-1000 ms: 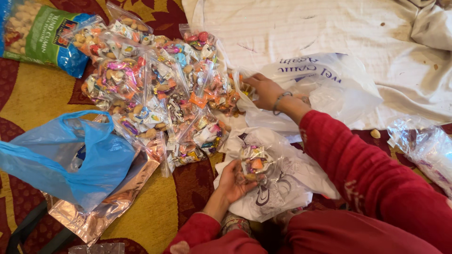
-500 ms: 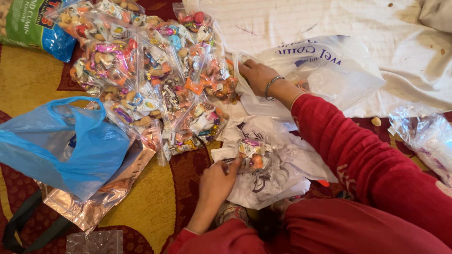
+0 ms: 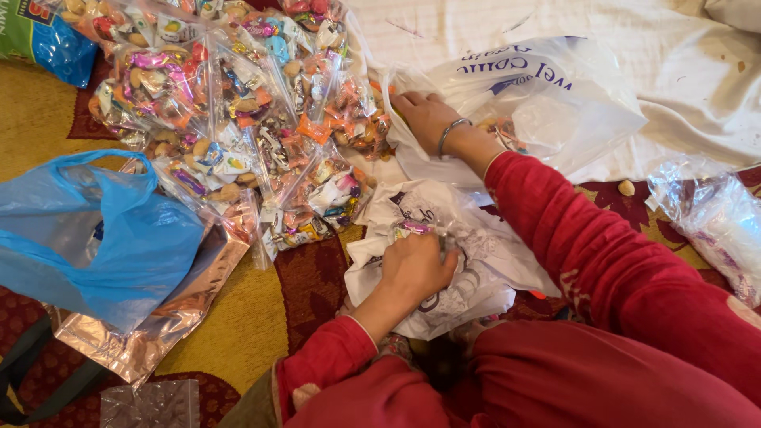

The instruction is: The person sorts candies from a large pile into smaller white plastic bags by hand while sitting on the floor.

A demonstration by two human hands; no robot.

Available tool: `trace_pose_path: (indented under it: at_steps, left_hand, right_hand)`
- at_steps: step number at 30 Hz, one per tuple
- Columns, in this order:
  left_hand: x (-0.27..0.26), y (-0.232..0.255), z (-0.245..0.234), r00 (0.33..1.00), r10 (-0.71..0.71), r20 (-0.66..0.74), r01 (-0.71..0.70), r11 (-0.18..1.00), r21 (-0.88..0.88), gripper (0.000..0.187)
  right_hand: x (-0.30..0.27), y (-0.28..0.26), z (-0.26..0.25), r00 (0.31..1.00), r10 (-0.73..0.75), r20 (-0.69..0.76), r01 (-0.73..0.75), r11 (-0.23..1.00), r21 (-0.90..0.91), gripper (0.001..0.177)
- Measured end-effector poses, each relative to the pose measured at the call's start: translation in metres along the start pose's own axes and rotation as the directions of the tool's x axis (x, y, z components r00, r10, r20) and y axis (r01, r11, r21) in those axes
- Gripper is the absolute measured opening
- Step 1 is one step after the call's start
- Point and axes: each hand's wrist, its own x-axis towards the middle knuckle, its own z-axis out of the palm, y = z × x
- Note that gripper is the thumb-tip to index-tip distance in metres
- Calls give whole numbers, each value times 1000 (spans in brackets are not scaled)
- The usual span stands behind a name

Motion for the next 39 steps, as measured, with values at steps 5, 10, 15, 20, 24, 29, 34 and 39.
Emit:
trace_pose_path:
  at_steps: [5,10,15,20,24,29,34,39]
  left_hand:
    - [-7,-14,-1,998,35,46,-30,994,-107,30]
    - [-28,-39,-21,994,54,96,45,603,-797,19]
    - [-43,-55,-13,983,-91,161,184,391,-902,15]
    - [-43,-49,-15,987,-153,48,140,673,-726,23]
    - [-40,-29,-36,966,-210,-149,131,899,-418,45]
    - [-30,-12,-65,952,-208,-227,158,963,-221,52]
    - [-20,-3,-66,939,-82,-334,54,994,-93,40]
    - [-24,-6,-64,884,-26,-467,-44,989,-139,24]
  right_hand:
    - [-9,-8,-9,992,88,-90,-76,989,124,39]
    - [-20,5,-26,939,332,89,-340,867,363,41]
    - [-26,-2,-43,966,245,84,-259,893,367,57]
    - [-16,-4,-17,997,72,8,-73,988,134,78]
    - [-4,15,14,988,131,-84,-112,973,203,50]
    - [8,16,14,921,387,39,-380,875,301,32]
    - [4,9,10,982,187,-29,-176,959,223,68]
    - [5,21,20,970,240,-26,-232,956,179,60]
